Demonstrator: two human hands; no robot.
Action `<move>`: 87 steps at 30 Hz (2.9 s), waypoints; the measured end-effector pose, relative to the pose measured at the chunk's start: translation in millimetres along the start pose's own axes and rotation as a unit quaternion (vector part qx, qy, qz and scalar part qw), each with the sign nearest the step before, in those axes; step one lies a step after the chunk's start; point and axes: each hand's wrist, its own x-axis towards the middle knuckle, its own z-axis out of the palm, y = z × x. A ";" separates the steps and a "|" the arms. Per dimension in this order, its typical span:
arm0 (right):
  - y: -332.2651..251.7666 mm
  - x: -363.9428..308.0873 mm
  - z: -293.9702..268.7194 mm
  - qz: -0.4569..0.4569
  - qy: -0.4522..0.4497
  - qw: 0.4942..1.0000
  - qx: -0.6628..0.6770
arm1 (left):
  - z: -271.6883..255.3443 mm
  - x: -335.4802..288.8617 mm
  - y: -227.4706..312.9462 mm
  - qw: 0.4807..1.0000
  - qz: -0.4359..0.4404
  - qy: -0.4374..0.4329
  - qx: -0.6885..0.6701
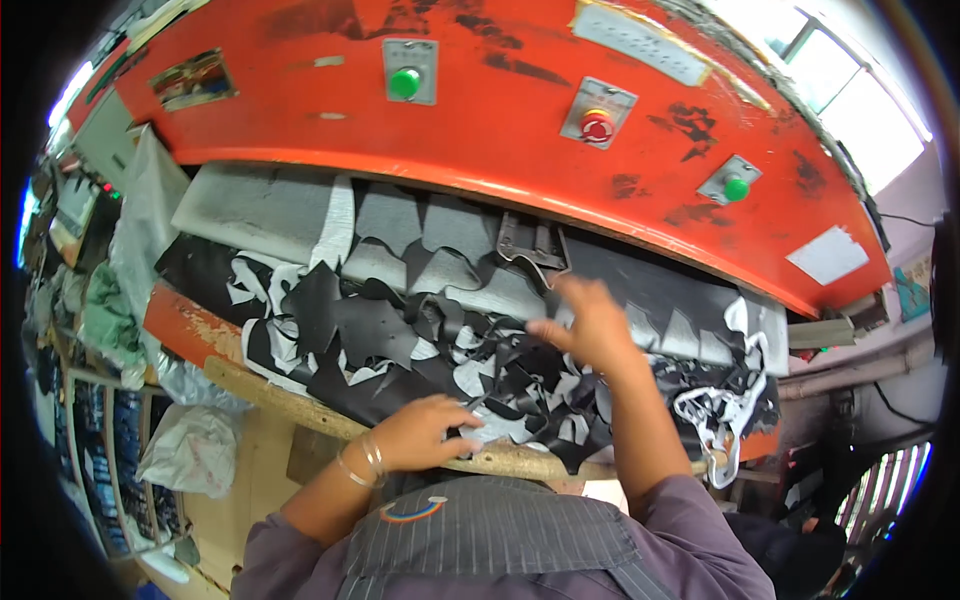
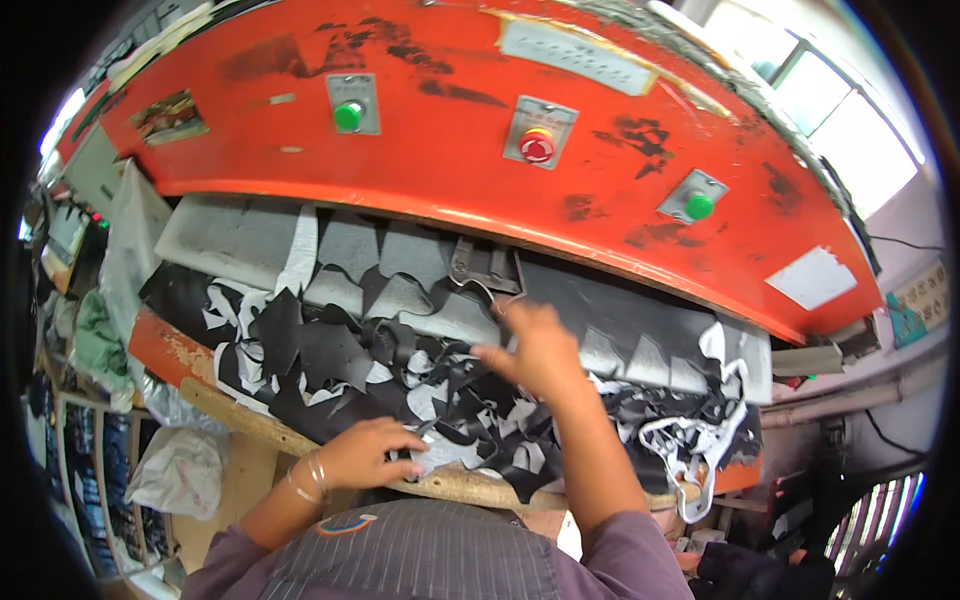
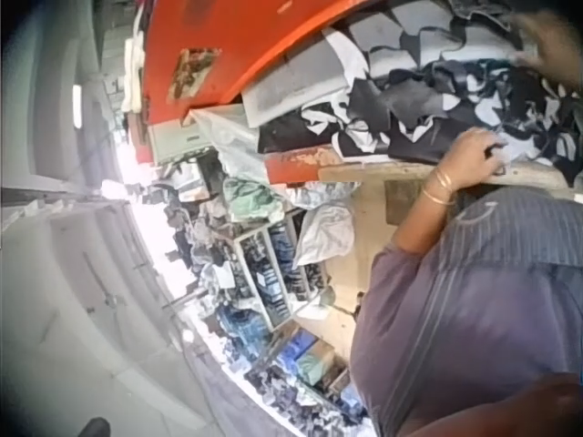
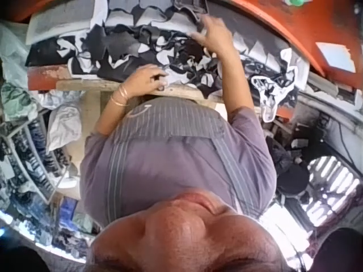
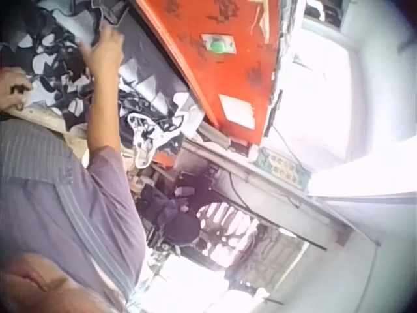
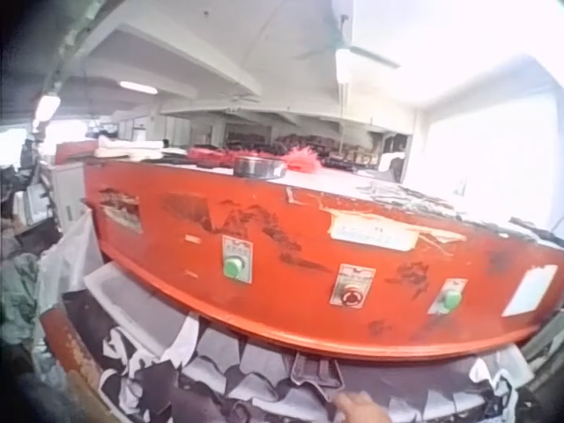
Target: Cutting components from a sheet of material using a hydraulic die cutting machine.
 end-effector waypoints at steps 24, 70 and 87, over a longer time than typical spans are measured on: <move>81.5 -48.3 26.5 -0.073 0.012 0.938 0.340 | 12.7 200.6 -25.4 0.957 -0.007 0.241 -0.158; 168.9 -0.8 37.0 -0.031 0.177 0.984 -0.005 | 24.6 237.8 -38.2 0.965 0.037 0.180 0.187; 137.1 -5.1 -67.9 -0.049 0.569 0.821 -0.008 | -100.2 158.9 -28.5 0.887 0.018 0.462 0.007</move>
